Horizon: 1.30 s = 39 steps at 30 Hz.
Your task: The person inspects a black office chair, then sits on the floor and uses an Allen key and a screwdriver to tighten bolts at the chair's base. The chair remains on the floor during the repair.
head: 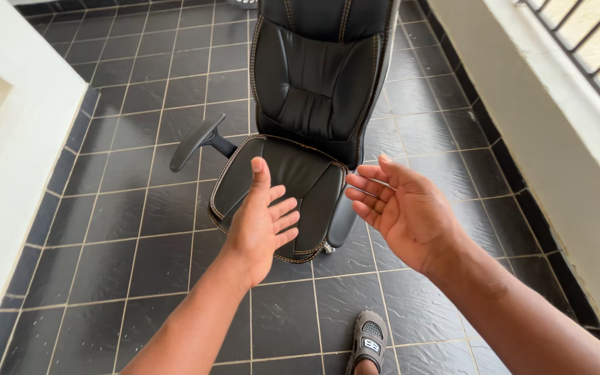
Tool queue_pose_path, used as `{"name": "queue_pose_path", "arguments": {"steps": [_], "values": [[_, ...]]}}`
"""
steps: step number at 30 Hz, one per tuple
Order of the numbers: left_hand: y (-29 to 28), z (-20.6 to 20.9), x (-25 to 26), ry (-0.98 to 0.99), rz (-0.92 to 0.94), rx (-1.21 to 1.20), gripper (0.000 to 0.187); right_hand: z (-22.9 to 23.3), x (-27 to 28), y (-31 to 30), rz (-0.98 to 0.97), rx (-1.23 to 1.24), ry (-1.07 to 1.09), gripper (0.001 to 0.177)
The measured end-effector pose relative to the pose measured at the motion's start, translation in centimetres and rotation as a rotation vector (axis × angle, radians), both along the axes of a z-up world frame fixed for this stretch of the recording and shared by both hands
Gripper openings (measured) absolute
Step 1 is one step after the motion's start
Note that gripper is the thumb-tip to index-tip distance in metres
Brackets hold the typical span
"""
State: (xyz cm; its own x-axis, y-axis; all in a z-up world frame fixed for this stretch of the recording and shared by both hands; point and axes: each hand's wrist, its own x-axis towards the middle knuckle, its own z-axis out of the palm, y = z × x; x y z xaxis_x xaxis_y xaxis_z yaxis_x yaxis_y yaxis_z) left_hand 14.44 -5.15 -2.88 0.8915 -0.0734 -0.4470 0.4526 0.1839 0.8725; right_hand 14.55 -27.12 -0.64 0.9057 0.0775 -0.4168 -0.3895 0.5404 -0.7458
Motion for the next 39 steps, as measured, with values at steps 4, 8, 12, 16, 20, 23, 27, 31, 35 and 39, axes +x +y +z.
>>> {"name": "queue_pose_path", "arguments": {"steps": [4,8,12,16,20,23,27,31,35,39], "values": [[-4.6,1.5,3.5,0.082,0.124,-0.316,0.130,0.8,0.2,5.4,0.220,-0.350,-0.303,0.067],[-7.6,3.6,5.2,0.005,0.221,-0.331,0.119,-0.3,1.0,6.9,0.386,-0.387,-0.655,0.091],[-8.2,4.0,4.3,-0.214,0.061,-0.252,0.114,-1.7,6.7,6.4,0.251,-0.168,-0.162,0.094],[-5.4,0.9,5.7,-0.250,-0.323,-0.322,0.119,-2.4,10.8,5.1,0.249,-0.413,-0.091,0.102],[1.8,-4.1,10.6,-0.028,-0.149,0.048,0.115,-3.1,12.4,5.5,0.221,-0.465,-0.221,0.112],[9.8,-6.5,15.9,-0.018,-0.077,0.198,0.116,-3.5,14.2,6.7,0.170,-0.444,-0.193,0.112],[19.5,-9.9,24.3,0.046,0.056,0.234,0.122,-3.2,16.9,10.0,0.023,-0.356,-0.151,0.107],[27.4,-13.3,30.0,0.193,-0.072,0.384,0.122,-2.5,18.4,14.6,-0.120,-0.187,-0.087,0.107],[31.8,-14.4,33.4,0.230,-0.151,0.454,0.123,-2.2,18.6,18.0,-0.157,-0.177,-0.053,0.107],[33.3,-16.5,35.2,0.344,-0.205,0.504,0.117,-2.1,18.2,19.4,-0.184,-0.286,-0.002,0.103]]}}
